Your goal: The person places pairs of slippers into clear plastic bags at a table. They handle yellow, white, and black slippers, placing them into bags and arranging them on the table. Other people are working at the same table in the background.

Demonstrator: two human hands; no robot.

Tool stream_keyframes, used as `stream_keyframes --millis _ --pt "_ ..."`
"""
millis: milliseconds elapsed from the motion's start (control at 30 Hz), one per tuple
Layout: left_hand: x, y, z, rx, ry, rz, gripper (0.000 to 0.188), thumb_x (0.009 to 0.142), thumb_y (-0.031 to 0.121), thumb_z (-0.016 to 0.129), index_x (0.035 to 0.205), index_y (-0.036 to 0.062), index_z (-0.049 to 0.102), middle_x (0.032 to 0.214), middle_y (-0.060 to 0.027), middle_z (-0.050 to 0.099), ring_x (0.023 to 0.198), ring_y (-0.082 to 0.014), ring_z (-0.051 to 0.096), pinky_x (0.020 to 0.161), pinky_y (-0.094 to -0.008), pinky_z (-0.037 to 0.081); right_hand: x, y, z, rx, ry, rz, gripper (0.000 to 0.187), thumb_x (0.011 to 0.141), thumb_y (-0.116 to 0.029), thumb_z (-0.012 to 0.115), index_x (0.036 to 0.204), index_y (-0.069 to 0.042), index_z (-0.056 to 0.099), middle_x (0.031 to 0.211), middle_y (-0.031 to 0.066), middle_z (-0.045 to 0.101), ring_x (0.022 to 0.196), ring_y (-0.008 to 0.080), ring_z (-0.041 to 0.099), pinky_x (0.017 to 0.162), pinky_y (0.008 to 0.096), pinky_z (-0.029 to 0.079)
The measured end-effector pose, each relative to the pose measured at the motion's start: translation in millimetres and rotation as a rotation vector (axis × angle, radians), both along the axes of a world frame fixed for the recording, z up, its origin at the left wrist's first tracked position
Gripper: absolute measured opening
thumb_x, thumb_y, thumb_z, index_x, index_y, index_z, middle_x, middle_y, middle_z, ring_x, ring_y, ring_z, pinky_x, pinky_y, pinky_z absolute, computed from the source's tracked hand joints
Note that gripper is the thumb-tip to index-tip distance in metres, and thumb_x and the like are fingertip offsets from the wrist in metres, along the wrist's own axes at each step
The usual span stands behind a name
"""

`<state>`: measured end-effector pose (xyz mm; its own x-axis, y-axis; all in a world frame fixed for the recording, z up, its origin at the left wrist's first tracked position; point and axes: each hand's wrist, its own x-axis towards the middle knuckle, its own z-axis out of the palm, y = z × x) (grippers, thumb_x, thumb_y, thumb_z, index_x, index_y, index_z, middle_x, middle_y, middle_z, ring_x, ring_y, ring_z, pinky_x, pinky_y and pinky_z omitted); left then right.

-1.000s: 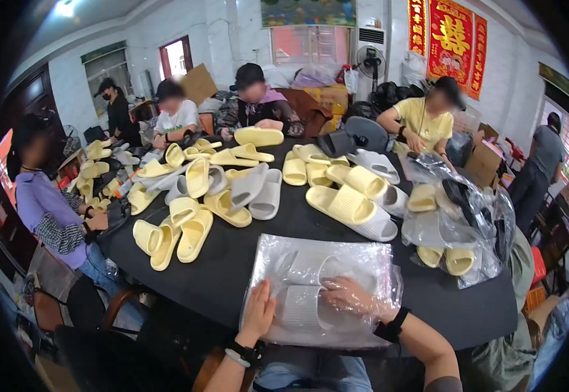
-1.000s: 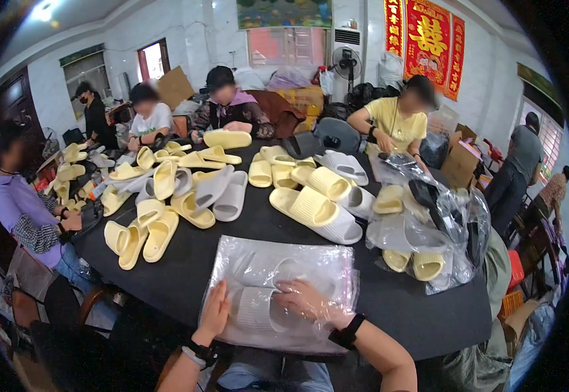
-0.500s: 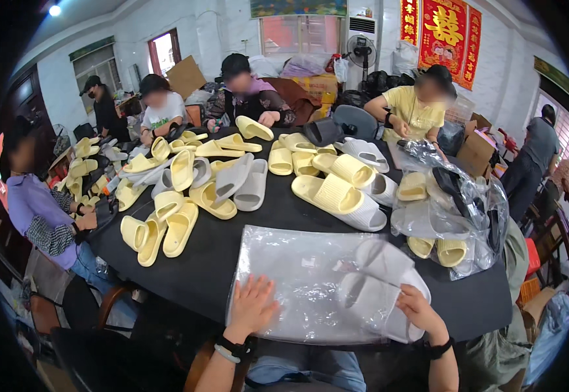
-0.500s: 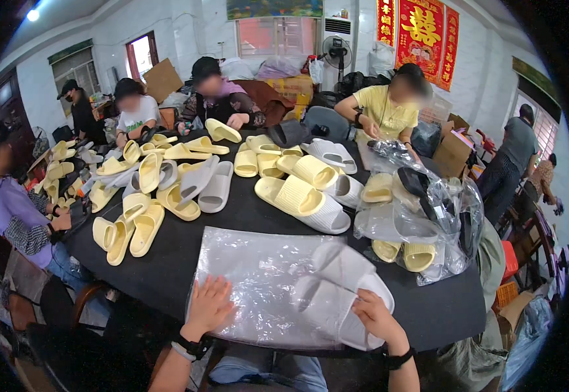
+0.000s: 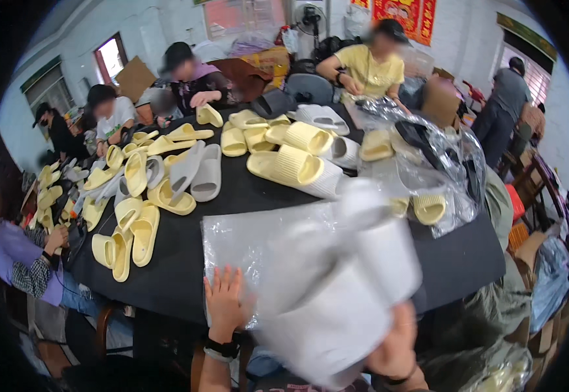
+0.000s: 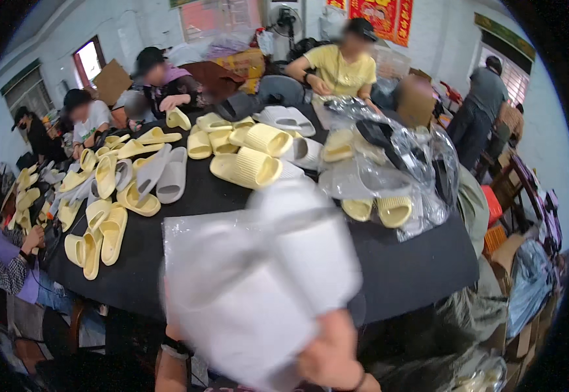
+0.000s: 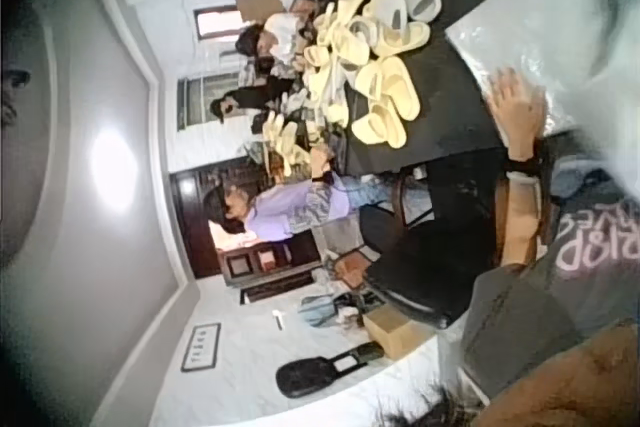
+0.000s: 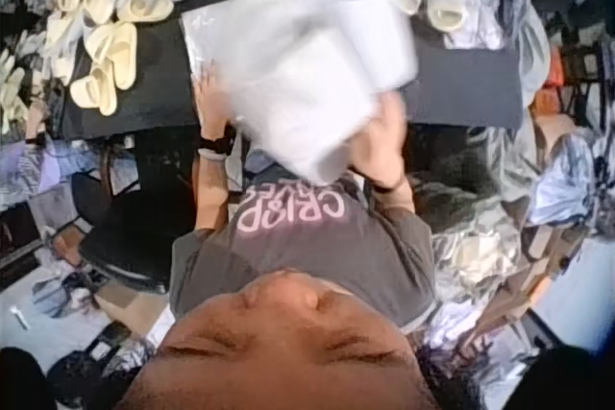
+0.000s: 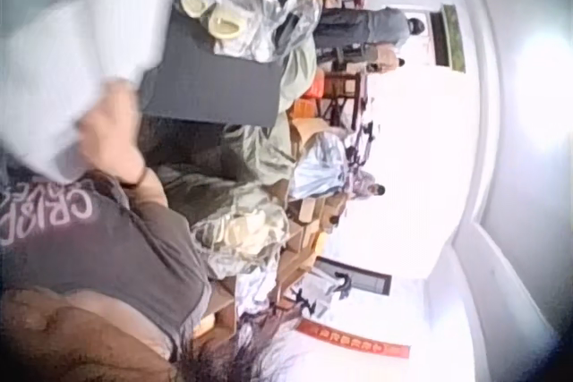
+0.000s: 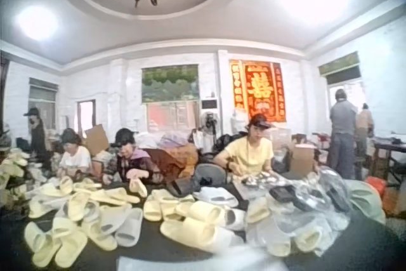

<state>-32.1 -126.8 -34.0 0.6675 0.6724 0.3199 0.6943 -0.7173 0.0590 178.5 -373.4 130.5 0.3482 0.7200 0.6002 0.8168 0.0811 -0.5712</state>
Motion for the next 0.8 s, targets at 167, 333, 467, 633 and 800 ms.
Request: stream_keyframes --millis 167,333,467,633,800 --pt "-28 3 -34 -0.007 0.010 -0.088 0.063 0.090 0.046 0.057 0.140 0.0077 0.052 0.147 -0.0188 0.046 0.140 -0.0387 0.035 0.117 -0.0575 0.018 -75 106 -45 -0.045 -0.064 0.317 0.031 0.076 -0.013 0.062 0.106 -0.005 0.061 0.112 0.0150 0.055 0.097 0.0301 0.059 0.072 0.0393 0.054" --pt "-32 14 -54 0.006 -0.001 -0.160 0.060 0.088 0.040 0.059 0.137 0.0059 0.054 0.147 -0.0198 0.046 0.141 -0.0398 0.034 0.118 -0.0573 0.016 -76 162 -113 -0.315 -0.162 0.156 0.033 0.083 -0.015 0.056 0.114 -0.006 0.062 0.115 0.0119 0.055 0.109 0.0276 0.056 0.080 0.0365 0.054" --pt "-22 24 -46 0.003 -0.007 -0.091 0.057 0.087 0.035 0.060 0.135 0.0044 0.055 0.147 -0.0206 0.045 0.141 -0.0407 0.034 0.119 -0.0572 0.014 -45 164 -124 -0.411 -0.212 0.025 0.032 0.084 -0.013 0.056 0.114 -0.007 0.063 0.119 0.0120 0.056 0.109 0.0290 0.057 0.082 0.0392 0.054" --pt "2 9 -9 -0.182 -0.003 0.029 0.071 0.087 0.043 0.061 0.146 0.0096 0.045 0.157 -0.0169 0.033 0.146 -0.0392 0.025 0.119 -0.0578 0.010 5 142 -136 -0.375 -0.154 -0.124 0.029 0.084 -0.014 0.058 0.111 -0.008 0.065 0.121 0.0134 0.058 0.109 0.0297 0.059 0.082 0.0405 0.054" --pt "-1 8 0 -0.212 0.069 0.003 0.072 0.093 0.051 0.054 0.150 0.0083 0.039 0.156 -0.0216 0.032 0.145 -0.0410 0.026 0.117 -0.0581 0.013 45 118 -142 -0.357 -0.158 -0.236 0.027 0.084 -0.013 0.061 0.110 -0.008 0.066 0.120 0.0138 0.060 0.108 0.0310 0.059 0.081 0.0419 0.054"
